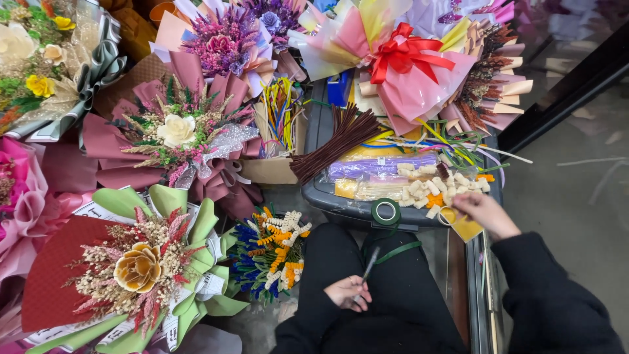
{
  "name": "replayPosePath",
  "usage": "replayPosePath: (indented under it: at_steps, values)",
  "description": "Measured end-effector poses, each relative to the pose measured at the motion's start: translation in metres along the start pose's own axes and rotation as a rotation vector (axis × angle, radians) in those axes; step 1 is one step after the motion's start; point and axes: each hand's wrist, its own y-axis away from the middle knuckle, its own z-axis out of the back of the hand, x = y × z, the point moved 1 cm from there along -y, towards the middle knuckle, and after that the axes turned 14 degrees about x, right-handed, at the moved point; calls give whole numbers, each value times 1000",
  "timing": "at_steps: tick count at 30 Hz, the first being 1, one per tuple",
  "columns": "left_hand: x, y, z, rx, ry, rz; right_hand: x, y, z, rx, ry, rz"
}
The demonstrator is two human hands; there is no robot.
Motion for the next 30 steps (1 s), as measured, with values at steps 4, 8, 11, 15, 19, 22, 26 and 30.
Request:
replayPosePath:
  at_steps: [4, 8, 11, 15, 19, 22, 26, 30]
  values:
    - [11, -21, 7, 174, 567, -78, -29, -53, 42, -292, -205, 142]
    - [-8, -11, 17, 176, 580, -88, -17, -58, 36, -365, 46, 67]
    - [-8, -15, 12, 206, 576, -41, -13, -48, 24, -402, 45, 51]
    - [-15, -13, 11, 220, 593, -15, -2, -34, 17, -441, -73, 40]
    - [-16, -13, 11, 248, 611, -26, 15, -20, 13, -487, -73, 64]
    - [-17, -11, 7, 249, 616, -43, 4, -30, 15, -544, -133, 193]
    - [-20, -9, -3, 314, 535, -70, -4, -56, -14, -523, -146, 362]
    - [-6, -27, 27, 547, 583, -57, 39, -106, -70, -412, -95, 330]
